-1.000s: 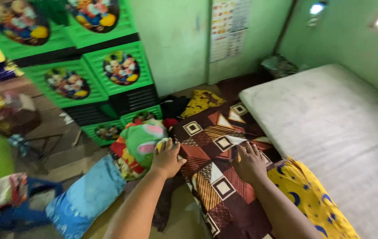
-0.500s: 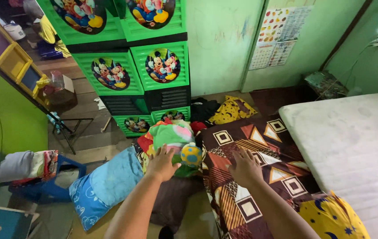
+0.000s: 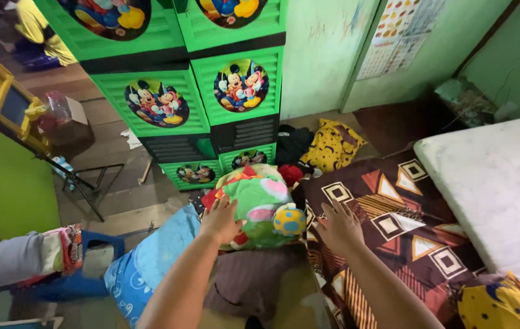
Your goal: Putting pillowcases on pillows and arranging them on a bed
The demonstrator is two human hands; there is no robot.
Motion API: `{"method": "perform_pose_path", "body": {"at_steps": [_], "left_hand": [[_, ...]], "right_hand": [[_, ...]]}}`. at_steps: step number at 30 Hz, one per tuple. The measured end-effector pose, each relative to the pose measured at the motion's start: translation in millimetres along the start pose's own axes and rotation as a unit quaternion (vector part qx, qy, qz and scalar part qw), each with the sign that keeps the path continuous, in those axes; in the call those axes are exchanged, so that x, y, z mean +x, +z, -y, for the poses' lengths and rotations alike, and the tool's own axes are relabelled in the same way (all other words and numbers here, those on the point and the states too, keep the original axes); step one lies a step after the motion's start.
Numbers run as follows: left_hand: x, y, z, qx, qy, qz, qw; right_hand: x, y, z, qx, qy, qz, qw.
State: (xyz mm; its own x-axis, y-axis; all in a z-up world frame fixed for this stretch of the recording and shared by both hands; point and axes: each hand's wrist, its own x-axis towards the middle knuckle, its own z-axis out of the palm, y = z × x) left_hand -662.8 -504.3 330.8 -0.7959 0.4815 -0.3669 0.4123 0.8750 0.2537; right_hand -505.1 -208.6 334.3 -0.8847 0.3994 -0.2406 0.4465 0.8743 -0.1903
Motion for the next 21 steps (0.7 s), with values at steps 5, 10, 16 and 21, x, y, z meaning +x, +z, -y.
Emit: {"method": "perform_pose_path", "body": {"at_steps": [5,10,16,21], "left_hand": [[25,1,26,-0.015,0.003,0.018,1.0],[44,27,47,-0.049,0.0,0.024,0.999],[73,70,60,-0.078,-0.01,0.021,0.997],[118,85,53,-0.127,-0.065,0.088,0.986]], "right_hand": [[22,19,20,0.011,0.016,0.012,1.0],[49,42,27,0.009,0.01,0.026,1.0],[92,62,41,-0.004,0.003,0.074,0.997],[158,139,16,0.028,-0.003,0.137,0.99]]}}
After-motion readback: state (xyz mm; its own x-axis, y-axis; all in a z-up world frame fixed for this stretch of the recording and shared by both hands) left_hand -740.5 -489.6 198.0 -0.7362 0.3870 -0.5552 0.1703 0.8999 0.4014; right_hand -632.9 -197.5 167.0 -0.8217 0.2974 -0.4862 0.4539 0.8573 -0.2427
